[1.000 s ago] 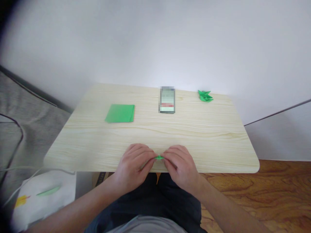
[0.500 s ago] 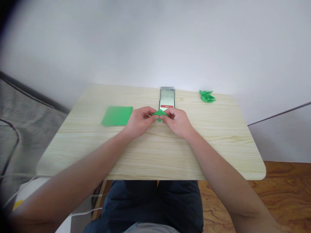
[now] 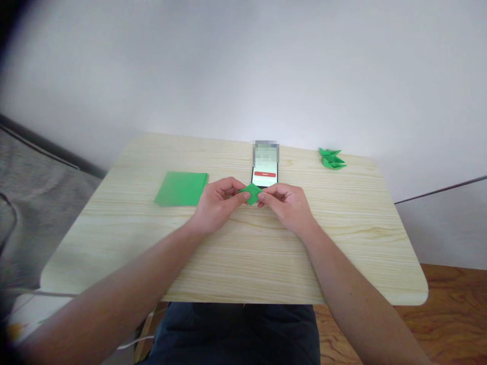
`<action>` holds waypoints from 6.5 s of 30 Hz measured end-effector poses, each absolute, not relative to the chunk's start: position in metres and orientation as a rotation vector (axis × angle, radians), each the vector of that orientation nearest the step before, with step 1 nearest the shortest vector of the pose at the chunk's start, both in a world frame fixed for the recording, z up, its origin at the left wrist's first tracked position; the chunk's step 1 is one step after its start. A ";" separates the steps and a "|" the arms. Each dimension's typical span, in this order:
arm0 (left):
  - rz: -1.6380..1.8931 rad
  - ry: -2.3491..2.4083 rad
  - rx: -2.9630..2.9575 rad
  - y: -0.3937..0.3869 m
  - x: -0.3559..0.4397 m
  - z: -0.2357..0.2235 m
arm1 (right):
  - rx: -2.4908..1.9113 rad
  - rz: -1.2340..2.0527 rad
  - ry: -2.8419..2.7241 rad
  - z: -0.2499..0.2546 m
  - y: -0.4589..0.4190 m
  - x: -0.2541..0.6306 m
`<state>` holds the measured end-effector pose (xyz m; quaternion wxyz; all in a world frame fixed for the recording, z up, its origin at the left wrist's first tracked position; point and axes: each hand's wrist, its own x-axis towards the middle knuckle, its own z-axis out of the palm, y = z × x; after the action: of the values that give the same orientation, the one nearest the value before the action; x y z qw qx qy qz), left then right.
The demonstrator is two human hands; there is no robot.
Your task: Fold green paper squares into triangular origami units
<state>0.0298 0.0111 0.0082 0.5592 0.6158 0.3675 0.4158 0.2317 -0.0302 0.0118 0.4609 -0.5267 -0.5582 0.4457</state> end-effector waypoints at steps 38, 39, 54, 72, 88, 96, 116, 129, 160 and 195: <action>1.010 0.541 1.135 0.010 0.027 0.010 | -0.939 1.353 -1.063 0.006 -0.027 0.228; 1.015 0.545 1.147 0.009 0.027 0.011 | -0.950 1.344 -1.070 0.005 -0.027 0.228; 1.014 0.576 1.243 0.004 0.029 0.008 | -1.103 1.045 -1.263 0.017 -0.036 0.223; 1.031 0.592 1.312 -0.001 0.029 0.012 | -1.058 1.106 -1.261 0.016 -0.040 0.221; 1.060 0.512 1.093 0.002 0.029 0.011 | -0.970 1.186 -1.202 0.017 -0.040 0.220; 1.036 0.534 1.098 0.002 0.028 0.014 | -0.966 1.204 -1.180 0.015 -0.039 0.221; 1.033 0.733 1.432 -0.005 0.029 0.012 | -1.165 0.896 -1.364 0.015 -0.048 0.217; 1.047 0.873 1.509 -0.006 0.031 0.017 | -1.157 0.853 -1.367 0.019 -0.046 0.216; 1.079 0.843 1.442 -0.007 0.034 0.015 | -1.181 0.808 -1.349 0.022 -0.046 0.214; 1.144 0.894 1.634 -0.004 0.029 0.014 | -1.221 0.781 -1.337 0.019 -0.044 0.217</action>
<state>0.0288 -0.0039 0.0138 0.4601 0.6639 0.3630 0.4646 0.2167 -0.0436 0.0186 0.5521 -0.5161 -0.5654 0.3302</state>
